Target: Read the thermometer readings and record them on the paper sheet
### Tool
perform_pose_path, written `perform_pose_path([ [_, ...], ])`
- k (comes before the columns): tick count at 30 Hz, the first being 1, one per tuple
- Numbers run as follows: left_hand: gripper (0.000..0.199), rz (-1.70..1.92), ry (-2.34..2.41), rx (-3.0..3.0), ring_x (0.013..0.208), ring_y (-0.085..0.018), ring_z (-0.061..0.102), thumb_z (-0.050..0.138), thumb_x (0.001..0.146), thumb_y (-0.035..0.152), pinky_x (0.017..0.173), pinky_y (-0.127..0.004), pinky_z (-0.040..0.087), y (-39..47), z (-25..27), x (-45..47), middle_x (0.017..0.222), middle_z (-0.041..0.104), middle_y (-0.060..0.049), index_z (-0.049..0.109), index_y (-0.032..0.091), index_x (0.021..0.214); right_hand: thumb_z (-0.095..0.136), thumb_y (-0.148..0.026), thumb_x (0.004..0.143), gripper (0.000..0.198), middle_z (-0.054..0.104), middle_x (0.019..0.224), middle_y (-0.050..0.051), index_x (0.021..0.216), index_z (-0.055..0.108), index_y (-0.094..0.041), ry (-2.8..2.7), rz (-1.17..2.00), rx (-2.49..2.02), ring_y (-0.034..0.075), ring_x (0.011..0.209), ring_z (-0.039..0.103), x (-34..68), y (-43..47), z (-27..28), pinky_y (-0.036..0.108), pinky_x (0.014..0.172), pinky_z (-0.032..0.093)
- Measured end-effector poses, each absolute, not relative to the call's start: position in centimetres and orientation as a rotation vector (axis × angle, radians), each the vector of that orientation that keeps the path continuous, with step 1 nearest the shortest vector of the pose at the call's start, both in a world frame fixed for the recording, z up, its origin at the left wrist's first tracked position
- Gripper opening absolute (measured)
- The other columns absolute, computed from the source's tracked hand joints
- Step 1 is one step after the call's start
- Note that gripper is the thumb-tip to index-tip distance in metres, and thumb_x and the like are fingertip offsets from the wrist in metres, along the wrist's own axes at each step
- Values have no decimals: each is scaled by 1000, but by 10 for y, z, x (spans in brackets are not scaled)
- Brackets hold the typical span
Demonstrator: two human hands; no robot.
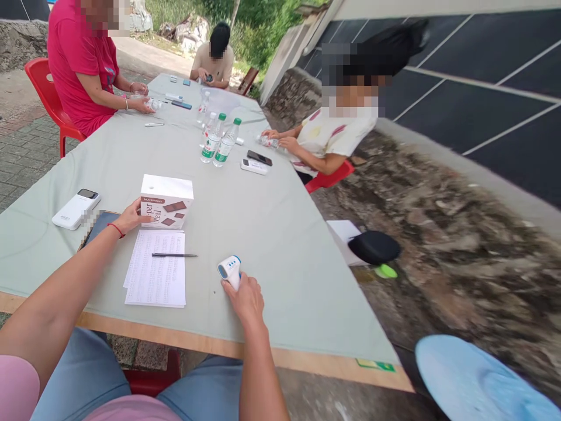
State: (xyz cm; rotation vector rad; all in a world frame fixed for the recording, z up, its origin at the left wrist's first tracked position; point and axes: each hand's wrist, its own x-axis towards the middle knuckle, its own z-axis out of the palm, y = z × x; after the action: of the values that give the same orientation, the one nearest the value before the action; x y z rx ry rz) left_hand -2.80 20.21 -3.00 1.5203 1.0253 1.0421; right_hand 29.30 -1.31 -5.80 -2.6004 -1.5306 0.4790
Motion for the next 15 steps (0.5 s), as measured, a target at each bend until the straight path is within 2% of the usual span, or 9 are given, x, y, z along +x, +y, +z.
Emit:
perform_pose_path([
  [4,71,1111,1050,1443,106,-26,59,81,57,38,95,-41,46,191,-21,-24,114,63,-10,55,16,119,46,-53,82,42,61,96,9,105,60,-20,-1383,527,-2431,25,88,58,291,-13,-61,32,67,41],
  [10,58,1330,1089,1361,109,-26,58,68,73,52,94,-37,46,143,-21,-29,118,64,-9,57,17,118,60,-57,70,43,60,74,2,90,60,-18,-1011,743,-1686,18,68,53,242,-4,-34,29,62,42],
  [15,52,1316,1390,1511,110,-27,57,53,83,57,96,-41,43,108,-33,-26,117,63,-11,57,17,117,56,-56,79,36,57,67,-1,81,55,-20,-916,1118,-1183,14,60,51,175,8,-10,28,57,40],
])
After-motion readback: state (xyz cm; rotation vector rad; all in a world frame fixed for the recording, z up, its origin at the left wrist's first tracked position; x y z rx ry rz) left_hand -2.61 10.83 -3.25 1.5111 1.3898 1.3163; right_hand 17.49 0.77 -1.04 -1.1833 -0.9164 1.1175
